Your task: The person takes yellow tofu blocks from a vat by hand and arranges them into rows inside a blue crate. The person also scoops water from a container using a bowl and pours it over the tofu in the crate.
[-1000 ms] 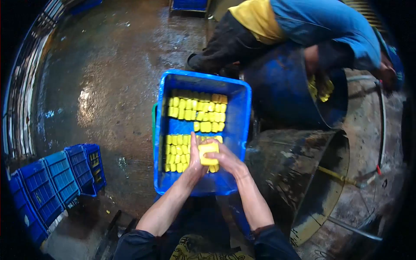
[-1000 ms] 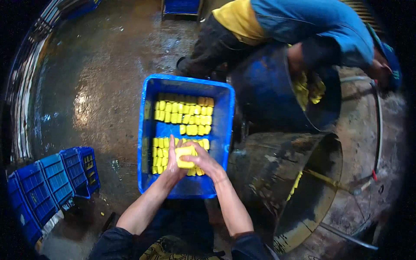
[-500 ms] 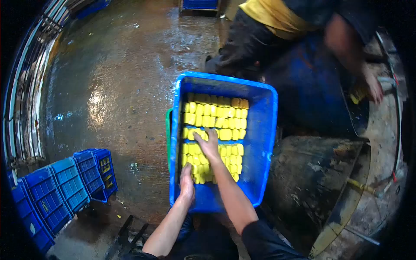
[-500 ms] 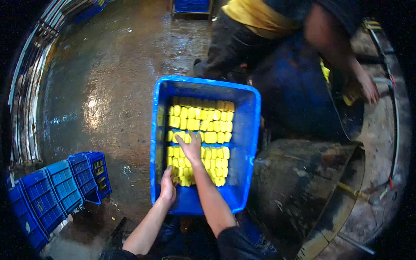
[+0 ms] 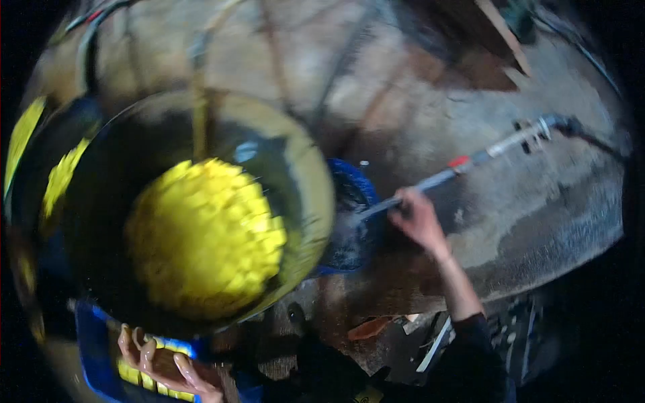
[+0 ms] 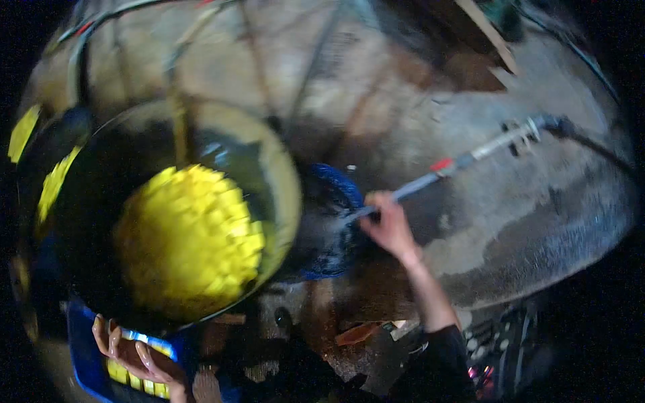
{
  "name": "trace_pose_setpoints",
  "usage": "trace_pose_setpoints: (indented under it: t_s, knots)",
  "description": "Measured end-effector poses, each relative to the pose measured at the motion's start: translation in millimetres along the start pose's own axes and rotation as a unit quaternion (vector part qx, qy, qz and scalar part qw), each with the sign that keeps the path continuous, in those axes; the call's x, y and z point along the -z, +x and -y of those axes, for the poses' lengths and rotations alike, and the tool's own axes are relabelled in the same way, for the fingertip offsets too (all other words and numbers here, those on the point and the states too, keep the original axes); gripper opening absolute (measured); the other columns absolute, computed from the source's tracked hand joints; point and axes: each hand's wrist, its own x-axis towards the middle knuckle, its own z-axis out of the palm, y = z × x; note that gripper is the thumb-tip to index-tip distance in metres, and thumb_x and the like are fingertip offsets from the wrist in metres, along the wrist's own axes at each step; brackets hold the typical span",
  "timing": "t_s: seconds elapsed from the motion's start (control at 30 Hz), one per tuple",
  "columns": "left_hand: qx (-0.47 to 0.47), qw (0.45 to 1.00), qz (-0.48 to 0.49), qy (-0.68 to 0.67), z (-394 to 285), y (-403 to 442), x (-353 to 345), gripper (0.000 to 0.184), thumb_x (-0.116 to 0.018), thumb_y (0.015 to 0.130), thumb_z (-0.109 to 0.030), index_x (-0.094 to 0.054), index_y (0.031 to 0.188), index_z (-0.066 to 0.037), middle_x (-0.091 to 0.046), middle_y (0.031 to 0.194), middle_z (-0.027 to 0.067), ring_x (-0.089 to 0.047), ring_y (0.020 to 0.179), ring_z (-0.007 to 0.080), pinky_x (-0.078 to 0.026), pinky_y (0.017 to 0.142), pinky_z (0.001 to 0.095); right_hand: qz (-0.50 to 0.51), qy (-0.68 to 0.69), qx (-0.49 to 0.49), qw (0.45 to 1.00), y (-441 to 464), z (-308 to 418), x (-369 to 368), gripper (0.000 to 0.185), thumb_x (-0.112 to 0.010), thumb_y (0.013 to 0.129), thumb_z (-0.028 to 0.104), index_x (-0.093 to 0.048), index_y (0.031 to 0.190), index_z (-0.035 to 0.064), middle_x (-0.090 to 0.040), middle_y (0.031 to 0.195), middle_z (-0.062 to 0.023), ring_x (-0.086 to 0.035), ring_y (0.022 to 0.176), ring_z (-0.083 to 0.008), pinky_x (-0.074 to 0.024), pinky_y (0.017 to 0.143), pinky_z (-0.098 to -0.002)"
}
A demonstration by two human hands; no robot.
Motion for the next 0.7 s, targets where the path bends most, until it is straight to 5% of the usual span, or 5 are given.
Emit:
trace_pose_setpoints:
  t_s: [0.2, 0.27, 0.47, 0.6, 0.7]
  knots:
    - [0.089, 0.949, 0.041, 0.299, 15.0, 1.2, -79.2, 0.036, -0.06, 0.09, -0.021, -0.052, 0.118, 0.0, -0.049, 0.124, 0.0152, -0.048, 0.114, 0.0299, -0.04, 0.095, 0.0443, -0.089, -0.414, 0.029, 0.906, 101.9, -267.8, 126.7, 0.047, -0.068, 0.073, 0.028, -0.057, 0.108, -0.0007, -0.055, 0.112, -0.0242, -0.054, 0.104, -0.0364, -0.0458, 0.087, -0.0402]
    - [0.018, 0.906, 0.084, 0.415, 26.1, -3.0, -64.6, 0.038, -0.059, 0.091, -0.022, -0.051, 0.121, 0.0, -0.05, 0.124, 0.0135, -0.05, 0.112, 0.0281, -0.042, 0.093, 0.0425, 0.377, -0.235, -0.319, 0.837, 129.5, -326.7, 135.5, 0.05, -0.067, 0.071, 0.019, -0.059, 0.118, 0.0045, -0.064, 0.111, -0.016, -0.06, 0.1, -0.03, -0.0481, 0.087, -0.0365]
    - [0.081, 0.89, 0.098, 0.439, 18.9, -4.8, -70.0, 0.037, -0.057, 0.092, -0.027, -0.052, 0.12, -0.003, -0.048, 0.125, 0.0133, -0.049, 0.114, 0.0259, -0.041, 0.093, 0.0413, 0.557, -0.071, -0.173, 0.809, 154.3, -395.1, 116.6, 0.051, -0.067, 0.063, 0.003, -0.063, 0.113, 0.007, -0.067, 0.105, -0.0081, -0.063, 0.096, -0.0226, -0.0506, 0.083, -0.0327]
    - [0.113, 0.905, 0.086, 0.4, 28.3, -8.5, -62.0, 0.036, -0.059, 0.091, -0.026, -0.054, 0.118, -0.003, -0.048, 0.126, 0.0111, -0.051, 0.11, 0.0232, -0.047, 0.082, 0.0358, 0.379, 0.039, -0.181, 0.906, 132.0, -392.9, 112.7, 0.035, -0.059, 0.062, -0.007, -0.061, 0.095, 0.0044, -0.065, 0.097, -0.0092, -0.063, 0.093, -0.0241, -0.0504, 0.079, -0.0334]
    - [0.1, 0.901, 0.085, 0.413, 32.3, -8.5, -55.0, 0.035, -0.059, 0.091, -0.025, -0.054, 0.118, -0.002, -0.048, 0.127, 0.0109, -0.05, 0.11, 0.0231, -0.046, 0.083, 0.0354, -0.027, -0.137, -0.094, 0.986, 112.7, -386.5, 98.4, 0.033, -0.06, 0.059, -0.011, -0.055, 0.089, 0.001, -0.059, 0.093, -0.0204, -0.059, 0.09, -0.0376, -0.0478, 0.077, -0.0404]
